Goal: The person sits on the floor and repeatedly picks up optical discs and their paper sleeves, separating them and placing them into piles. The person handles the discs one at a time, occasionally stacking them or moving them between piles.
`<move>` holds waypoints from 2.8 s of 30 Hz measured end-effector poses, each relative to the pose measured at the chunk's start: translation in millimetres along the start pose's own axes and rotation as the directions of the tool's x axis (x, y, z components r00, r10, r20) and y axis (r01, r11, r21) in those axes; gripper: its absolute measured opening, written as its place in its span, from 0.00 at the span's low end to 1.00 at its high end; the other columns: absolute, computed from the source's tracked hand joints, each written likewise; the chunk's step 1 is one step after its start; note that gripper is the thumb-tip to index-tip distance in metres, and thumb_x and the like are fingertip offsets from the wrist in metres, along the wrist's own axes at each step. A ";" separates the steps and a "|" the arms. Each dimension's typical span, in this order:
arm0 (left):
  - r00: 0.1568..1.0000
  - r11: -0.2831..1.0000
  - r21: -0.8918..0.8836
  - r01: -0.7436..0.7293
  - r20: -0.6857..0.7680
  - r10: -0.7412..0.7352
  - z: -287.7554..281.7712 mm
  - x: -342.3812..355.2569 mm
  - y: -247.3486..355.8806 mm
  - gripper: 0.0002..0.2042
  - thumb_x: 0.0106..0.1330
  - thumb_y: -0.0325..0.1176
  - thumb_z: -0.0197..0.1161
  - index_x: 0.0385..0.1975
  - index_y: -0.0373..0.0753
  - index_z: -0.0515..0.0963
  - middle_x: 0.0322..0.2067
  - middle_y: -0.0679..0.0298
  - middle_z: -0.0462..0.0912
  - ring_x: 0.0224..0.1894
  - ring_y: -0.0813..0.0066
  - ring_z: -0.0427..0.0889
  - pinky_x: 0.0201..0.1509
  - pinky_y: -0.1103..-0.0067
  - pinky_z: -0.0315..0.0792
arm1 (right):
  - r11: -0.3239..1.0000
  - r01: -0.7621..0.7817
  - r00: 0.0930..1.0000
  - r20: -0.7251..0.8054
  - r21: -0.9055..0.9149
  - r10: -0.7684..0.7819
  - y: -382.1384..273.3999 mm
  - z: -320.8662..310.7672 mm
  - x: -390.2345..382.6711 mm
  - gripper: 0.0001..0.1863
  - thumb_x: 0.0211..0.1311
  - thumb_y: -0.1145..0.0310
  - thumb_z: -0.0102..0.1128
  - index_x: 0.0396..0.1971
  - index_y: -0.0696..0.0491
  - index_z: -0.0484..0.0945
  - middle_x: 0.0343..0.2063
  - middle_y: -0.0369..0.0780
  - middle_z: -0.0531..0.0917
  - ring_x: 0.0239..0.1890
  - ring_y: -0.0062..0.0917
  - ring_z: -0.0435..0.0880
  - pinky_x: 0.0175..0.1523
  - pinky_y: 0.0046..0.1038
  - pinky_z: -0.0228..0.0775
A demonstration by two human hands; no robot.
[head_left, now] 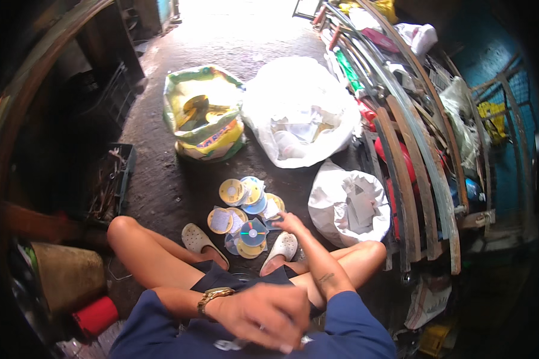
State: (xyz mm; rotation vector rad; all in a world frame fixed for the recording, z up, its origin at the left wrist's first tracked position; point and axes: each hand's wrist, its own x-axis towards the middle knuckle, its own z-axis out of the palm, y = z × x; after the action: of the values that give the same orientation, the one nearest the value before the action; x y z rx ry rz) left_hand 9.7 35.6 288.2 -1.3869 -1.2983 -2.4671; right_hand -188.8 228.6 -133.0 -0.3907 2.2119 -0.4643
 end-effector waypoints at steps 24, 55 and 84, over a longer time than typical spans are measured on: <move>0.271 0.448 -0.058 0.892 -0.725 -0.633 -23.0 -137.4 -41.3 0.15 0.70 0.36 0.70 0.54 0.38 0.83 0.38 0.69 0.85 0.40 0.83 0.80 0.45 0.81 0.73 | 0.697 0.247 0.870 -0.163 -0.673 -0.466 8.8 76.9 49.8 0.49 0.62 0.49 0.69 0.79 0.47 0.55 0.61 0.47 0.76 0.72 0.48 0.66 0.74 0.66 0.52; 0.454 0.733 -0.679 0.036 -0.643 -0.617 -84.3 -193.9 -161.1 0.41 0.71 0.70 0.51 0.78 0.54 0.55 0.72 0.49 0.64 0.72 0.47 0.67 0.73 0.52 0.67 | 0.626 0.768 0.634 0.024 -0.135 -0.773 -126.8 -27.1 -173.5 0.37 0.57 0.45 0.74 0.68 0.35 0.76 0.73 0.47 0.69 0.76 0.55 0.60 0.77 0.57 0.52; -0.106 0.831 -0.516 -0.209 -0.832 -0.544 -146.6 -265.2 -189.8 0.36 0.63 0.67 0.64 0.64 0.52 0.69 0.57 0.60 0.74 0.56 0.54 0.77 0.41 0.47 0.82 | 0.684 0.728 0.675 -0.228 0.048 -0.702 -244.9 -130.0 -157.6 0.12 0.74 0.62 0.60 0.38 0.56 0.81 0.24 0.46 0.83 0.24 0.34 0.85 0.28 0.35 0.73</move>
State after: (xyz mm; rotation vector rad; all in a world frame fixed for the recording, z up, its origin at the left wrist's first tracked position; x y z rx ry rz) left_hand -6.8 -32.0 -62.5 1.0621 -0.3081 -2.7448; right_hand -164.0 104.7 159.8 -1.2123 2.1149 -1.1109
